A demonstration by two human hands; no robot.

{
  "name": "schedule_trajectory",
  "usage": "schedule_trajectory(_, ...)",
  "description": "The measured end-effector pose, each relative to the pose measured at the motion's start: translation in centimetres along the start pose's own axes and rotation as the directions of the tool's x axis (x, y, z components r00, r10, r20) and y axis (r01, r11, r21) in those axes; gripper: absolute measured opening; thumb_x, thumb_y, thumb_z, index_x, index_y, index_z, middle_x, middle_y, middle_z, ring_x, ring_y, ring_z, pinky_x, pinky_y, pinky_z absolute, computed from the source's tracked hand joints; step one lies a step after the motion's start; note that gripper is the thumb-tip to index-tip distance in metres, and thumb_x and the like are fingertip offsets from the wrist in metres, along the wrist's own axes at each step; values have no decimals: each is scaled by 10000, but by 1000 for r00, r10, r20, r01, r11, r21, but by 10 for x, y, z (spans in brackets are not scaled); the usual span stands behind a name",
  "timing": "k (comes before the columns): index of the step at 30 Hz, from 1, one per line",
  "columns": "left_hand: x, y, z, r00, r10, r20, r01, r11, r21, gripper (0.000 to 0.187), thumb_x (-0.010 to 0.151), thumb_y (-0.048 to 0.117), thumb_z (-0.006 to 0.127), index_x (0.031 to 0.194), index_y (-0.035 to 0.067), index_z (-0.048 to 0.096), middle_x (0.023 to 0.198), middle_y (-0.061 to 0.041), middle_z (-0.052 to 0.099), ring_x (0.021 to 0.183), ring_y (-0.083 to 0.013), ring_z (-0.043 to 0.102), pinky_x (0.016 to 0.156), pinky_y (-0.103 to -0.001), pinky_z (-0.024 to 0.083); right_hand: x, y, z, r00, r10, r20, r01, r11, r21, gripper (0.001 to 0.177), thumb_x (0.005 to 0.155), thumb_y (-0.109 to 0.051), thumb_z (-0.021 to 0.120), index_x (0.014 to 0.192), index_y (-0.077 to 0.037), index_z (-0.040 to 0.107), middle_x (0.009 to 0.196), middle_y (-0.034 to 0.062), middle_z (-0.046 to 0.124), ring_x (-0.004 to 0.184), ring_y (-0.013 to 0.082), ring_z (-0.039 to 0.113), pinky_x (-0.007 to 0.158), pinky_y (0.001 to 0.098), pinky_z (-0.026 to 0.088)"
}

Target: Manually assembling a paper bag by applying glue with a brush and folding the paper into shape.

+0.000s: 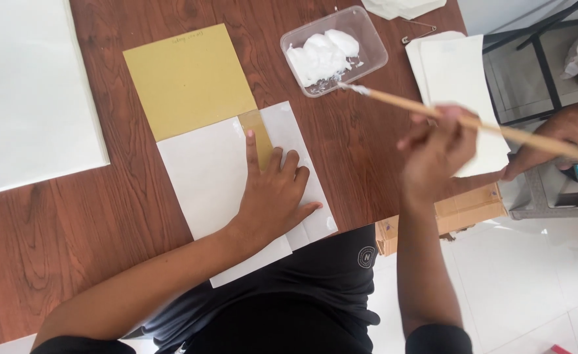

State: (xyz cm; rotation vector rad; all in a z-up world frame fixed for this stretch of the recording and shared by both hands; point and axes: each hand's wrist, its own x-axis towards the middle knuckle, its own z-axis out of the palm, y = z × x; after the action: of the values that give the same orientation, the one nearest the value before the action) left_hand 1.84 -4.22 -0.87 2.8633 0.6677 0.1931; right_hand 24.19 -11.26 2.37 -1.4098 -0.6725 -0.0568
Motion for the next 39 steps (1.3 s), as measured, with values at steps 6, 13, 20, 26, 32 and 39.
schedule_trajectory(6,-4,-4,-2,954,65,-292,-26,990,137,497,773,599,831,823,116,724,1003,-87,623,980,-309,584,1177,-772,173,56,16,46,988,52,145,-10,960,-279,311,1062,-346,586,987,-53,658,712,50,715,530,106,647,386,216,545)
schedule_trajectory(13,0,-13,-10,934,71,-350,-28,992,127,463,816,576,802,849,121,721,1013,-78,620,995,-309,577,1180,-767,177,96,61,63,946,324,7,-306,900,-309,427,998,-517,560,801,-140,521,610,-6,547,516,88,495,401,251,381)
schedule_trajectory(20,5,-32,-22,918,9,-397,37,994,108,445,824,569,820,863,133,736,997,-76,628,989,-314,617,1178,-779,134,115,88,65,893,439,101,-403,880,-252,404,1048,-457,577,804,-154,466,624,-16,474,509,73,422,418,231,326)
schedule_trajectory(26,8,-40,-26,912,-3,-410,50,993,104,429,840,561,811,908,141,763,1022,-80,637,1056,-318,628,1184,-768,101,127,95,74,785,546,293,-412,813,-410,430,1091,-481,559,816,-174,435,629,-15,494,471,86,382,425,227,279)
schedule_trajectory(32,10,-47,-29,910,-16,-415,65,992,106,415,840,550,811,903,143,756,1071,-80,650,1069,-309,637,1183,-754,108,134,109,78,844,279,457,-38,882,-469,508,1152,-462,551,779,-153,398,638,-39,398,609,95,374,566,285,316)
schedule_trajectory(39,12,-51,-28,921,-11,-390,59,992,111,406,856,548,792,917,147,768,1100,-85,668,1066,-293,638,1179,-747,127,145,102,93,760,295,580,316,612,-725,646,1194,-573,491,735,-120,445,637,-8,477,613,202,443,591,394,357)
